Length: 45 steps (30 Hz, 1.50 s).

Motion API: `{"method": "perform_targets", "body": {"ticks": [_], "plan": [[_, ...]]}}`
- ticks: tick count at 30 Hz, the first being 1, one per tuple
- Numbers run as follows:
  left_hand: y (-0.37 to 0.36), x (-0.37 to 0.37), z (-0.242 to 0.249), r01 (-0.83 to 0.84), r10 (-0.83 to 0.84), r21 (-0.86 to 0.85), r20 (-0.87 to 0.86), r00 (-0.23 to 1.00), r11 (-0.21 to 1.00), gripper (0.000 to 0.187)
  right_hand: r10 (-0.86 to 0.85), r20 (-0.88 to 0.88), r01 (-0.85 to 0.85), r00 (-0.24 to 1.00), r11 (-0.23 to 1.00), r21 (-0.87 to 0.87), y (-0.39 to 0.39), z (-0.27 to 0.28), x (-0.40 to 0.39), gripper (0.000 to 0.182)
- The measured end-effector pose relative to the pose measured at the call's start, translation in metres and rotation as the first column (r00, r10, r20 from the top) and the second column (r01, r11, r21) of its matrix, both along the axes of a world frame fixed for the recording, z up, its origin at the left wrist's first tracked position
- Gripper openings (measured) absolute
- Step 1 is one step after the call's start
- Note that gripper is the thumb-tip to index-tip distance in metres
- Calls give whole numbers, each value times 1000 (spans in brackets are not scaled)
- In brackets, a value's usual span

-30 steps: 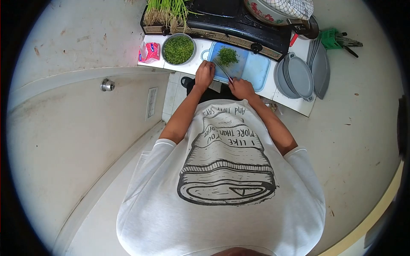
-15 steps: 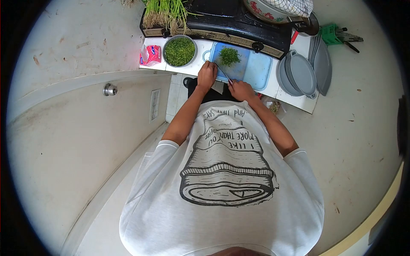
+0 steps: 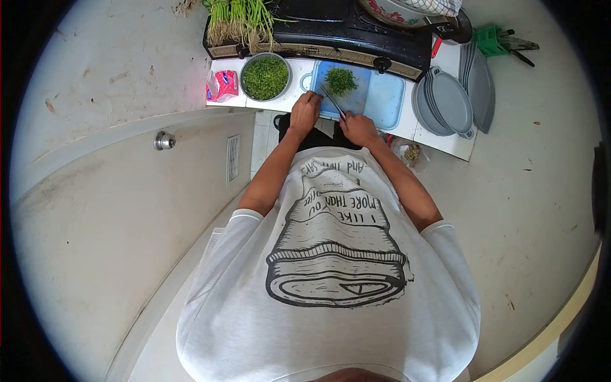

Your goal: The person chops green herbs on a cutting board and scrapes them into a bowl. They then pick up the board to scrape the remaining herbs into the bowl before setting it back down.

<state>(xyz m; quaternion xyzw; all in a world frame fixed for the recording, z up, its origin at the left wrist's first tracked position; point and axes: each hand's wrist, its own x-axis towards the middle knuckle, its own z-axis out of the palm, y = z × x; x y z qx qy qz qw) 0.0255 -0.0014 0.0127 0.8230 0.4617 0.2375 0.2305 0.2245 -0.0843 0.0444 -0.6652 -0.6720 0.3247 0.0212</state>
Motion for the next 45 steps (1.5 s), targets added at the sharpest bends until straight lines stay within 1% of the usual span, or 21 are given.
{"method": "perform_targets", "body": {"ticks": [3, 7, 9, 12, 16, 18, 22, 24, 28, 30, 31, 33, 36, 40, 42, 43, 45], "plan": [[2, -2, 1, 18, -18, 1, -25, 1000, 1000, 13, -8, -26, 8, 1000, 1000, 1, 3, 1, -3, 39], [4, -5, 1, 47, -47, 10, -7, 999, 999, 13, 13, -20, -14, 1000, 1000, -11, 3, 3, -6, 39], [3, -4, 0, 17, -17, -7, 20, 1000, 1000, 12, 39, -19, -39, 999, 999, -2, 2, 2, -8, 41], [3, -4, -1, -1, 2, -42, 37, 999, 999, 12, 12, -28, -13, 1000, 999, -31, 4, 2, -12, 41], [4, -3, 0, -6, 8, -51, 42, 999, 999, 11, 11, -35, -12, 999, 1000, -22, 12, -8, -19, 41], [5, -3, 2, -16, 19, -47, 65, 998, 999, 9, -5, -53, 7, 999, 999, 37, 15, -12, -21, 40], [10, -2, 5, -52, 60, -74, 116, 991, 996, 7, 12, -50, -9, 999, 998, 59, 11, -11, -16, 41], [11, 1, 3, -119, 130, -133, 83, 988, 984, 7, 16, -29, -15, 999, 1000, 12, 6, -9, -11, 42], [15, 4, -5, -161, 173, -143, 79, 982, 977, 8, -19, -19, 19, 1000, 1000, 0, 5, -4, -7, 42], [16, 6, -2, -202, 236, -273, 98, 967, 941, 10, -25, -40, 24, 999, 999, -43, 7, -2, -7, 42], [16, 7, 1, -202, 236, -273, 97, 967, 941, 10, -26, -41, 24, 999, 999, -43, 7, -2, -7, 42], [14, 10, 5, -251, 326, -388, 141, 935, 887, 10, -13, -48, 13, 999, 1000, -7, 7, -4, -7, 42], [15, 9, 6, -244, 325, -395, 151, 934, 886, 9, -11, -51, 11, 999, 1000, -14, 7, -6, -9, 42], [14, 6, 0, -223, 302, -403, 144, 942, 888, 9, -6, -68, 5, 998, 1000, -8, 6, -7, -9, 42], [15, 2, -3, -162, 192, -233, 112, 975, 959, 8, 12, -80, -13, 997, 1000, -15, 7, -12, -10, 42], [16, 1, -2, -163, 193, -234, 111, 975, 959, 8, 12, -81, -13, 997, 1000, -15, 8, -14, -10, 42], [16, -1, -1, -56, 61, -110, 48, 997, 992, 9, 10, -76, -11, 997, 1000, -1, 8, -17, -10, 40]]}}
